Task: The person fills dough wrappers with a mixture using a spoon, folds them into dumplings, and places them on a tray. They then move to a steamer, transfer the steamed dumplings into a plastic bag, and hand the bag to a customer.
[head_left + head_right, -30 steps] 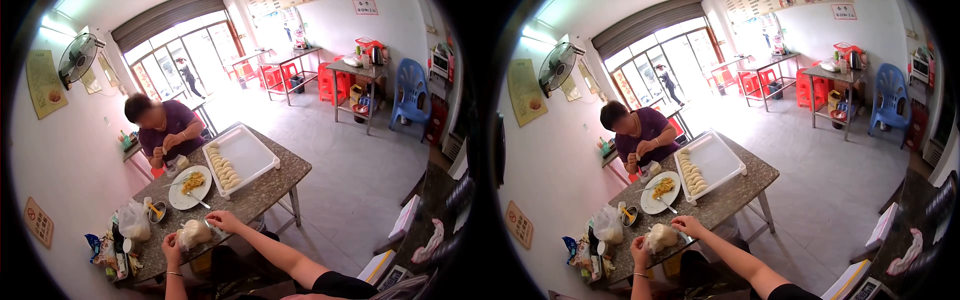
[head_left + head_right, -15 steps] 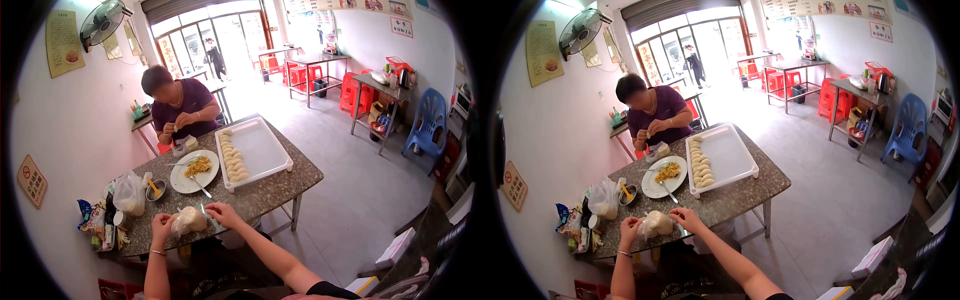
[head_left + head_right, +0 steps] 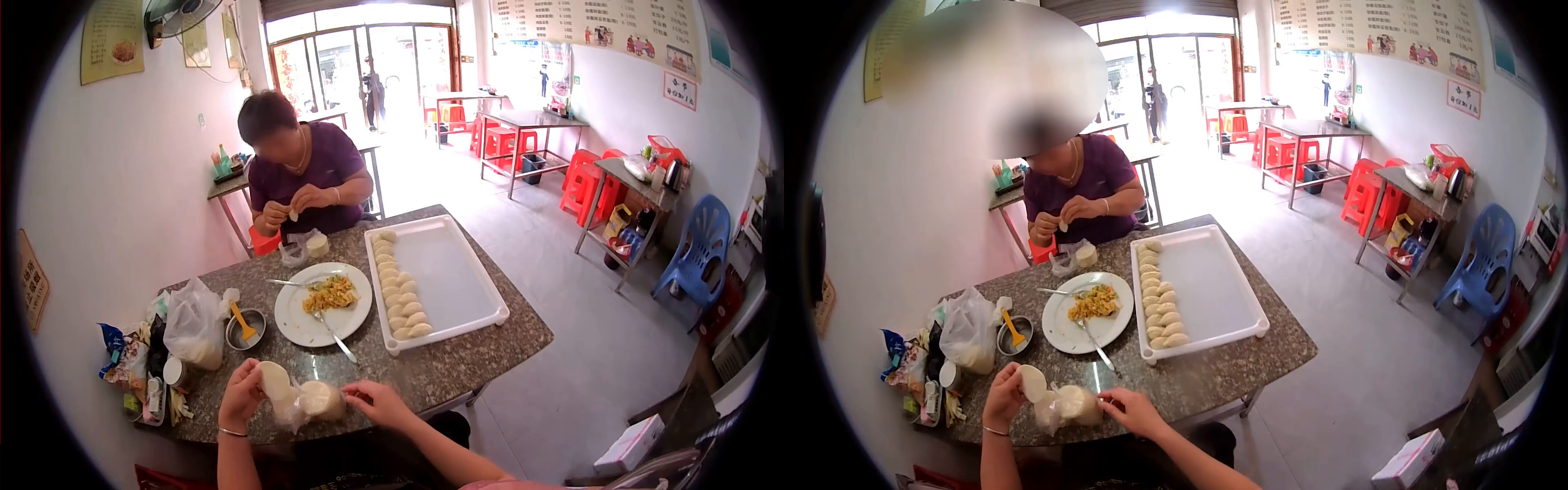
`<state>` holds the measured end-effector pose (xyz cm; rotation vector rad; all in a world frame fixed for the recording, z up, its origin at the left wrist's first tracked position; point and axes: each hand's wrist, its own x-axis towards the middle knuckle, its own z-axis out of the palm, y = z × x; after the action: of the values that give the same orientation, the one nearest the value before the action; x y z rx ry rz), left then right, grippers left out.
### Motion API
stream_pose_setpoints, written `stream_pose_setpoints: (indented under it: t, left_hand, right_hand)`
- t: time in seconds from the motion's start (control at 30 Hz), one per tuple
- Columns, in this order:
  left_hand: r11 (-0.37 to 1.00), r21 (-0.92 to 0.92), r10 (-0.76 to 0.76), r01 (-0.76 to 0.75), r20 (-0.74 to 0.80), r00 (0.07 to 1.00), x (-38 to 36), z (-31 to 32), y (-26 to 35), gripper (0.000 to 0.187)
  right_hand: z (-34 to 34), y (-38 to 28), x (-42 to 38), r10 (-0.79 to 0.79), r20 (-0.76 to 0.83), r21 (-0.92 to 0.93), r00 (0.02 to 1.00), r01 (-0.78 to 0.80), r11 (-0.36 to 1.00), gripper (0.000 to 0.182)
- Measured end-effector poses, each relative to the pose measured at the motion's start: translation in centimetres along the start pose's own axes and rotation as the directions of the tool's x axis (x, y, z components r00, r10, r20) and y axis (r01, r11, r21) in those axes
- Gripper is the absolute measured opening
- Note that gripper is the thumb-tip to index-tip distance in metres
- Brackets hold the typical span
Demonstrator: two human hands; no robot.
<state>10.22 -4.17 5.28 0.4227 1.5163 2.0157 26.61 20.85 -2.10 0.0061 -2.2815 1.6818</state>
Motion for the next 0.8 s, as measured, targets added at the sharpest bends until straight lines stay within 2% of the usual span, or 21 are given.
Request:
stream_pose_setpoints:
  t: [0.13, 0.23, 0.3, 0.33, 0.4, 0.6, 0.7, 0.8]
  left_hand:
    - [0.993, -0.116, 0.01, -0.012, -0.011, 1.0, 2.8, -0.9, -0.4, 0.015]
    - [0.985, -0.169, -0.039, 0.03, -0.051, 0.998, 4.2, -1.7, -1.1, 0.023]
    - [0.959, -0.275, -0.08, 0.068, -0.033, 0.996, 4.9, -2.8, -1.7, 0.028]
    - [0.956, -0.282, -0.091, 0.077, -0.035, 0.995, 5.1, -3.1, -2.1, 0.028]
    - [0.972, -0.211, -0.084, 0.101, 0.088, 0.993, 5.4, -4.1, -2.5, 0.026]
    - [0.953, -0.227, -0.195, 0.201, 0.05, 0.98, 6.4, -5.5, -3.5, 0.026]
    - [0.928, -0.236, -0.267, 0.288, 0.118, 0.957, 7.2, -5.7, -3.8, 0.031]
    - [0.895, -0.294, -0.288, 0.334, 0.19, 0.939, 8.1, -6.1, -4.6, 0.034]
  right_hand:
    - [-0.1, -0.3, 0.3, 0.029, 0.037, 0.019, 0.999, -0.03, 0.999, 0.027]
    - [-0.3, -0.6, 0.2, 0.019, 0.025, 0.075, 1.0, -0.021, 0.997, 0.025]
    - [-0.4, -1.0, 0.1, 0.058, -0.031, 0.105, 0.998, -0.054, 0.993, 0.024]
    - [-0.5, -0.9, 0.1, 0.069, -0.028, 0.103, 0.997, -0.066, 0.992, 0.024]
    - [-0.4, -0.7, 0.1, 0.031, -0.082, 0.107, 0.996, -0.023, 0.994, 0.024]
    - [0.7, -0.6, 1.2, 0.02, -0.24, 0.056, 0.971, -0.006, 0.998, 0.017]
    - [1.4, -1.9, 4.4, -0.219, -0.34, -0.231, 0.915, 0.144, 0.962, 0.017]
    - [2.0, -3.1, 7.6, -0.195, -0.314, -0.38, 0.929, 0.065, 0.923, 0.031]
